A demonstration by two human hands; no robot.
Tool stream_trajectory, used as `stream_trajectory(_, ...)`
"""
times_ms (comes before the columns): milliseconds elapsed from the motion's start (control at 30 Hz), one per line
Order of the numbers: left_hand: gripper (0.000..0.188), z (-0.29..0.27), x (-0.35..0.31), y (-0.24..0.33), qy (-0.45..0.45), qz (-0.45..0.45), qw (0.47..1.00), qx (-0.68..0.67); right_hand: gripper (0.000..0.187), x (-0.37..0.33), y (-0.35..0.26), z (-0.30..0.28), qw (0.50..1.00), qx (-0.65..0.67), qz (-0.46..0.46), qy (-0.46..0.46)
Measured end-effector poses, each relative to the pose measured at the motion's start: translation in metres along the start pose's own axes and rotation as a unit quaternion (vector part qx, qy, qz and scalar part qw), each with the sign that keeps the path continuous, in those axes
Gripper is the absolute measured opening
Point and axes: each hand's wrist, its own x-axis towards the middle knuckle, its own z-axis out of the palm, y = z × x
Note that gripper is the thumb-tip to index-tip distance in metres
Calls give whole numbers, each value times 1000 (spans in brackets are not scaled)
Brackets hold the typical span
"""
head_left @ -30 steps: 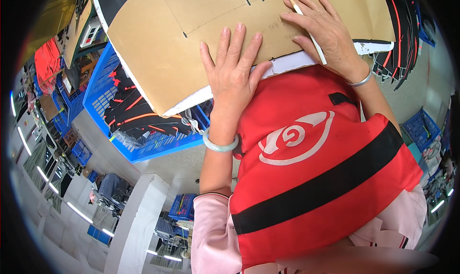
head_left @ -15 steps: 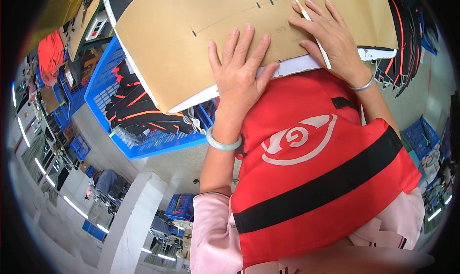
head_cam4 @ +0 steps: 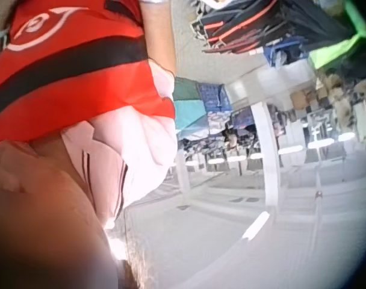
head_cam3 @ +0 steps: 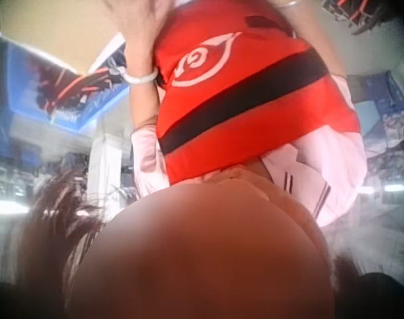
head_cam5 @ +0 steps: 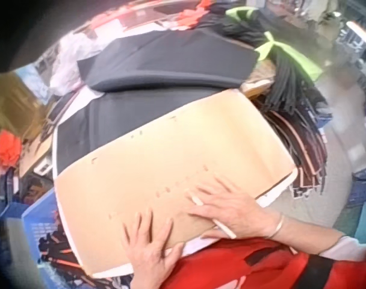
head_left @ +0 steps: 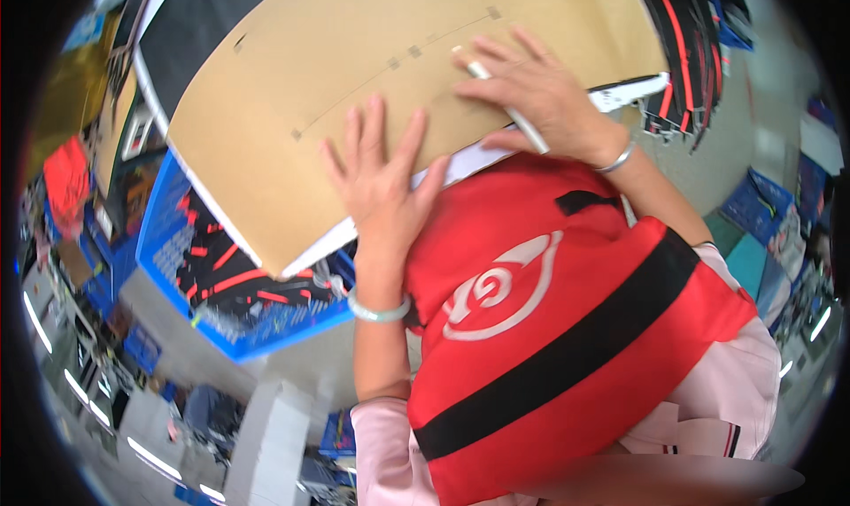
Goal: Using a pen and a cardboard stencil to mark specific points or lines on black leather or synthetic fabric panels.
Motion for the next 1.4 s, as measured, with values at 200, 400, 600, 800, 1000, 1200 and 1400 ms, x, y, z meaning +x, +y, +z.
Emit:
stream_trajectory(200, 57, -5, -2, 1, -28, -5, 999, 16, 64, -2, -7, 1, 999, 16, -13, 26)
stream_trajectory(400, 57, -5, -1, 3, -37, -6, 999, 19, 66, -6, -8, 1, 999, 15, -10, 37)
stream_trajectory(600, 57, -5, 2, 1, -37, 1, 999, 17, 65, -6, -6, 1, 999, 8, -13, 44)
stream_trajectory(800, 59, -4, 3, -2, -25, 8, 999, 22, 64, -1, -7, -5, 1000, 5, -8, 22)
stream_trajectory(1000, 60, -1, -2, -3, -14, 9, 1000, -4, 63, 1, -13, -9, 1000, 16, 0, -11)
stream_trajectory(1200, 56, -4, -2, 2, -17, 2, 1000, -22, 63, 0, -15, -12, 1000, 22, -1, -3)
stream_trajectory(1400, 57, 3, -5, -4, 4, -12, 1000, -21, 61, 4, -11, -6, 1000, 25, -8, -5)
